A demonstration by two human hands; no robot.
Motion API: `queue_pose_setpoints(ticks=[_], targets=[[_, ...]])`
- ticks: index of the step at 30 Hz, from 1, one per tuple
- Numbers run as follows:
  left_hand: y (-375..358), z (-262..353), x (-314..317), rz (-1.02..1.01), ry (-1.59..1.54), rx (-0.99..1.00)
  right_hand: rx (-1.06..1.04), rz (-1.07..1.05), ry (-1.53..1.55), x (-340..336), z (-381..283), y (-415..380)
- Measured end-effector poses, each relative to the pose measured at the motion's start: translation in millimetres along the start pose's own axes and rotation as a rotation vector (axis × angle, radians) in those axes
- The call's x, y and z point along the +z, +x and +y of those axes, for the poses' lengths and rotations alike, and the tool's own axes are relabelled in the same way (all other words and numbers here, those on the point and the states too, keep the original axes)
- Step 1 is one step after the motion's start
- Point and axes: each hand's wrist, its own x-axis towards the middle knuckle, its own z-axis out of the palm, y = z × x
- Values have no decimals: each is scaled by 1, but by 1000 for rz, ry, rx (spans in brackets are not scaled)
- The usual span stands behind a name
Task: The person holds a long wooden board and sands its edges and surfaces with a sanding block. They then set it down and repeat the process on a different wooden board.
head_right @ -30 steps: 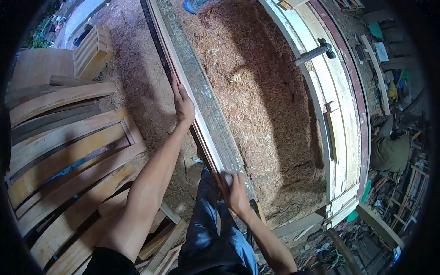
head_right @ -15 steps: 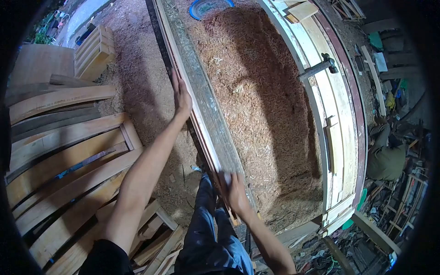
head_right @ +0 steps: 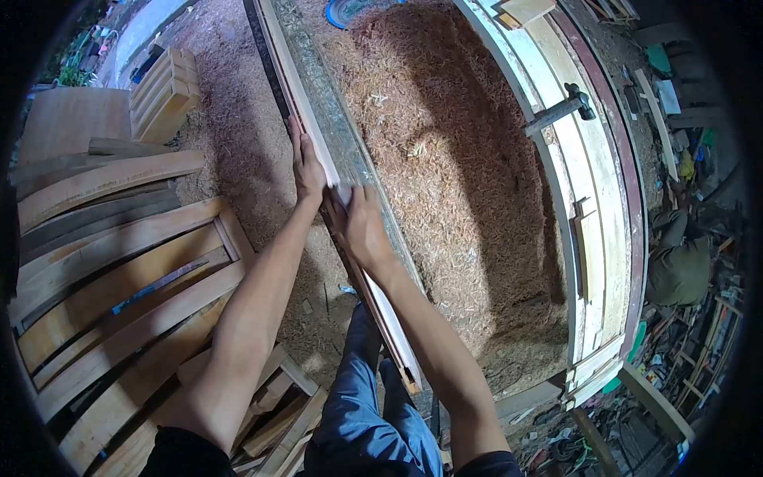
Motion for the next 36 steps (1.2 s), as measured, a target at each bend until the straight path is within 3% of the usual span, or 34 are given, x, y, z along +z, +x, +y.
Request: queue_pose_setpoints(ticks=[3,4,7,10,13,15,18,23,26,27,29,31,34,36], targets=[[-3,5,1,-7,-12,36,121,-63,-26,-39,-27,-91],[-2,2,0,-8,-32,33,235,-183,-41,-53,-30,-130],[1,4,-1,-7,58,65,357,-142,3,-76,-57,-190],[-3,12,0,-19,24,13,316,-157,-112,-52,-34,-171],[-2,9,0,2,51,27,125,39,-82,-16,-25,-60],[2,-5,1,9,30,32,63,22,-21,4,-10,-2],[-2,5,1,22,42,43,98,-72,4,-8,-7,-16],[1,1,0,26,37,76,353,-183,-57,-70,-43,-187],[-5,8,0,7,31,45,397,-134,-95,-64,-53,-178],[-3,7,0,5,41,37,302,-104,-104,-49,-39,-160],[-3,9,-1,4,35,24,162,-32,-114,-25,-29,-94],[-1,4,1,7,47,29,160,-14,-67,-3,-17,-39],[-3,6,-2,1,79,28,100,-7,-37,-9,-16,-36],[-4,12,-1,5,72,23,76,-11,-103,-28,-19,-95]])
